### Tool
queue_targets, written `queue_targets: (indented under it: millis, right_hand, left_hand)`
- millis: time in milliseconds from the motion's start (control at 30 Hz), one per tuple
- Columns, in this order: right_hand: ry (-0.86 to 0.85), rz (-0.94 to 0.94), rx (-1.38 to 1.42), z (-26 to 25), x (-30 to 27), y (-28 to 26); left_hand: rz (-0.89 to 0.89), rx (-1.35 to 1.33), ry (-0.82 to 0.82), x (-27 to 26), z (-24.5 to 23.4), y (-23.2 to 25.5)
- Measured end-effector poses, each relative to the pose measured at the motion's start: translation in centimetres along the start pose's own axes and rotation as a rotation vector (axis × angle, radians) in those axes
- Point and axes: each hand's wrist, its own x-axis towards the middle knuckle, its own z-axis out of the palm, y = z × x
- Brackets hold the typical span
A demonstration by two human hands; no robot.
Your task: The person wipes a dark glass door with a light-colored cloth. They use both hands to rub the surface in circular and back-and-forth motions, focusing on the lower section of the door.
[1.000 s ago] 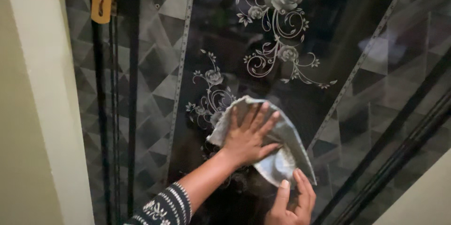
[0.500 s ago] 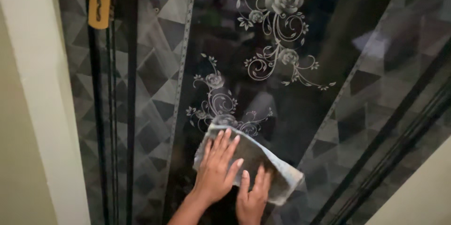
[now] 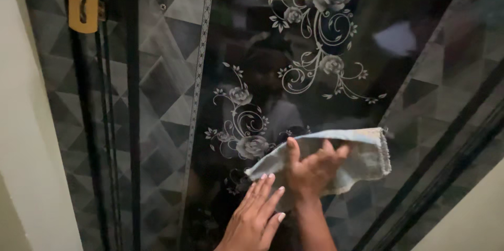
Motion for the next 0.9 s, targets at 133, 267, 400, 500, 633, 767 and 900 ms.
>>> queue_targets:
  millis: [133,267,400,500,633,767,900]
  right_hand:
    - [0.014,-0.125,-0.184,1.4,0.0,-1.8]
    - [-0.129,-0.208,-0.228,0.7,-2.9,-1.0]
    - [-0.224,-0.341,-0.246,-1.1,-5.3,1.5]
    - [-0.346,-0.341,-0.217,-2.9,-4.7,3.5]
    - [-0.334,-0.379,-0.191,-3.3,0.6,4.1]
    - [-0.345,-0.551,-0.201,-3.2,7.4,4.8]
    - [-0.223,-0.413,-0.265,-3.4,10.2,6.4]
  left_hand:
    - [-0.010,0.056,0.146,0.3,-0.1,-0.3]
    - [-0.077,0.110,0.216,0.1,0.2,0.1]
    - [-0.197,0.072,0.151,-0.4,0.7,1.5]
    - [-0.197,0.005,0.091,-0.5,0.8,2.4]
    - [-0.124,0.012,0.100,-0.3,1.6,3.3]
    - [-0.180,-0.054,0.035,0.0,2.5,3.6]
    - [-0.224,-0.098,-0.040,0.3,3.9,3.2]
